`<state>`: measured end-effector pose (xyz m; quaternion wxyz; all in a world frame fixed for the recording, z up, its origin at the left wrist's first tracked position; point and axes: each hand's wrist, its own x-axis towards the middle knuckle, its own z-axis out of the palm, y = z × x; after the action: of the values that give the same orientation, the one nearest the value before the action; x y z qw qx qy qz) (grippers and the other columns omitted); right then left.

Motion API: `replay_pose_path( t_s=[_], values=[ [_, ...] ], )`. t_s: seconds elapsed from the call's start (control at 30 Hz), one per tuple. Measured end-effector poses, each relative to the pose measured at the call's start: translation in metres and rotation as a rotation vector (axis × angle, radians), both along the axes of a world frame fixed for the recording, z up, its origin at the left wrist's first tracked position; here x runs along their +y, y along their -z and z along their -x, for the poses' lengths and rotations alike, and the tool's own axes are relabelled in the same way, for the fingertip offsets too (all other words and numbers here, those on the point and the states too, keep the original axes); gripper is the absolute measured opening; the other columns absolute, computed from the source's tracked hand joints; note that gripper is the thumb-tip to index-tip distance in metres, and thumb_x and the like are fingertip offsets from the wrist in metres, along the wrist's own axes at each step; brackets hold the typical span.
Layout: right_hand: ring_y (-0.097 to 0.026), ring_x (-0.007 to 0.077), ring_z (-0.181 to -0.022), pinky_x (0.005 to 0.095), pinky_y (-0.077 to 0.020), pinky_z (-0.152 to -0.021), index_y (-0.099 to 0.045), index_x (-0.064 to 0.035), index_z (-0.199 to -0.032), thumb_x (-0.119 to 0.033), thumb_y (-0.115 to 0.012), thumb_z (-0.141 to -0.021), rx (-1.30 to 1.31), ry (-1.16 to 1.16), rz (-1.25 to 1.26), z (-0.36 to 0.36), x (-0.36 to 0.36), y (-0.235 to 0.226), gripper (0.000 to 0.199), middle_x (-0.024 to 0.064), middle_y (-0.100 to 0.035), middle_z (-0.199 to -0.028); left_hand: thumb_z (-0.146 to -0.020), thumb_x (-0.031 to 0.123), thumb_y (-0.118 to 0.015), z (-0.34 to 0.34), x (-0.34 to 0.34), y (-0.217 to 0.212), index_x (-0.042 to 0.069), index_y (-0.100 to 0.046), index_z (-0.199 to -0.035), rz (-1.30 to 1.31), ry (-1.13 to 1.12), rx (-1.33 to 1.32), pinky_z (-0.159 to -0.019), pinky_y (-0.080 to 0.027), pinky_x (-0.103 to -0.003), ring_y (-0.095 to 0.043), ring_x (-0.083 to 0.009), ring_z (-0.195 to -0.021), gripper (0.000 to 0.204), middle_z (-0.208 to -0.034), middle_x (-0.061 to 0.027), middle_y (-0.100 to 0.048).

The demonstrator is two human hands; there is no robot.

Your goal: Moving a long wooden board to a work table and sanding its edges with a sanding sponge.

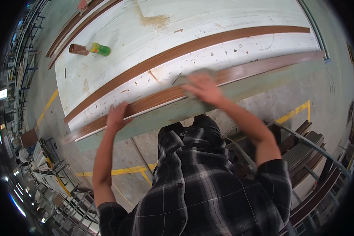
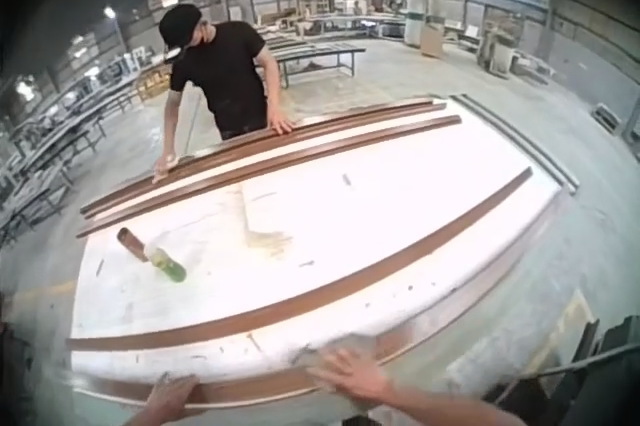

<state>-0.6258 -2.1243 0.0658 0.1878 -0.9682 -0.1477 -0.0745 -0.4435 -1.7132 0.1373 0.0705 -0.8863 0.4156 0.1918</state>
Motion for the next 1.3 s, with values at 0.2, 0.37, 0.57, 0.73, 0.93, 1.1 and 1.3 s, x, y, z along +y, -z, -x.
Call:
replay_pose_path(
  t_s=[0.2, 0.37, 0.57, 0.73, 0.93, 1.1, 1.3],
  values=[
    [-0.035, 0.0291, -0.13, 0.0494, -0.0272, -0.107, -0.038, -0.0322, -0.137, -0.02, -0.069, -0.07, -0.098, 0.015, 0.091, -0.028, 0.073, 0.006, 0.075, 0.0066, -0.034, -0.145, -0.069, 0.045, -0.072, 0.029, -0.08, 0.023, 0.015, -0.047, -0.127, 0.168, -0.099, 0.072, -0.104, -0.033, -0.046, -0.055, -0.0274, -0.111, 0.07, -0.119, -0.0083, -0.059],
    [-0.035, 0.029, -0.131, 0.0478, -0.0269, -0.107, -0.043, -0.0314, -0.134, -0.024, -0.073, -0.065, 0.095, 0.142, 0.16, 0.043, -0.124, -0.018, 0.076, 0.004, -0.033, -0.146, -0.068, 0.039, -0.075, 0.015, -0.032, 0.011, 0.016, -0.044, -0.13, 0.118, -0.136, 0.041, -0.105, -0.031, -0.047, -0.053, -0.0276, -0.114, 0.073, -0.122, -0.0076, -0.057],
    [-0.036, 0.0297, -0.128, 0.0502, -0.0271, -0.106, -0.043, -0.032, -0.135, -0.029, -0.077, -0.058, 0.091, 0.124, 0.208, 0.048, -0.134, -0.017, 0.085, 0.0073, -0.033, -0.145, -0.069, 0.038, -0.075, -0.002, 0.01, -0.004, 0.012, -0.04, -0.132, -0.06, -0.158, 0.073, -0.106, -0.029, -0.047, -0.047, -0.0264, -0.122, 0.077, -0.13, -0.0078, -0.051],
    [-0.038, 0.0281, -0.127, 0.0501, -0.0301, -0.104, -0.035, -0.0334, -0.139, -0.019, -0.058, -0.078, -0.028, 0.022, 0.084, -0.015, 0.028, -0.004, 0.067, 0.0062, -0.032, -0.146, -0.074, 0.039, -0.07, 0.047, -0.125, 0.031, 0.009, -0.04, -0.133, 0.296, 0.015, 0.051, -0.107, -0.027, -0.049, -0.05, -0.026, -0.118, 0.073, -0.129, -0.0095, -0.052],
    [-0.037, 0.0264, -0.13, 0.048, -0.0306, -0.105, -0.048, -0.0274, -0.131, -0.013, -0.065, -0.071, 0.011, 0.021, -0.118, 0.018, -0.084, -0.014, 0.064, 0.0048, -0.042, -0.14, -0.074, 0.036, -0.071, 0.04, -0.125, 0.016, 0.011, -0.043, -0.131, 0.252, 0.016, 0.046, -0.107, -0.026, -0.049, -0.053, -0.0253, -0.114, 0.069, -0.121, -0.0095, -0.057],
    [-0.028, 0.0306, -0.136, 0.0521, -0.0229, -0.108, -0.044, -0.0249, -0.135, -0.016, -0.077, -0.059, 0.129, 0.344, 0.212, 0.081, -0.211, -0.022, 0.084, 0.0073, -0.032, -0.147, -0.073, 0.034, -0.072, 0.04, -0.123, 0.018, 0.011, -0.043, -0.131, 0.284, 0.01, 0.068, -0.106, -0.029, -0.047, -0.053, -0.0266, -0.113, 0.068, -0.12, -0.0103, -0.057],
    [-0.032, 0.0313, -0.133, 0.0538, -0.0251, -0.107, -0.043, -0.0234, -0.135, -0.017, -0.074, -0.063, 0.031, 0.033, -0.185, 0.0, -0.007, -0.012, 0.079, 0.0086, -0.036, -0.144, -0.074, 0.034, -0.07, 0.037, -0.118, 0.02, 0.012, -0.043, -0.13, 0.264, 0.018, 0.108, -0.105, -0.032, -0.044, -0.053, -0.0253, -0.113, 0.066, -0.122, -0.0076, -0.055]
  ],
)
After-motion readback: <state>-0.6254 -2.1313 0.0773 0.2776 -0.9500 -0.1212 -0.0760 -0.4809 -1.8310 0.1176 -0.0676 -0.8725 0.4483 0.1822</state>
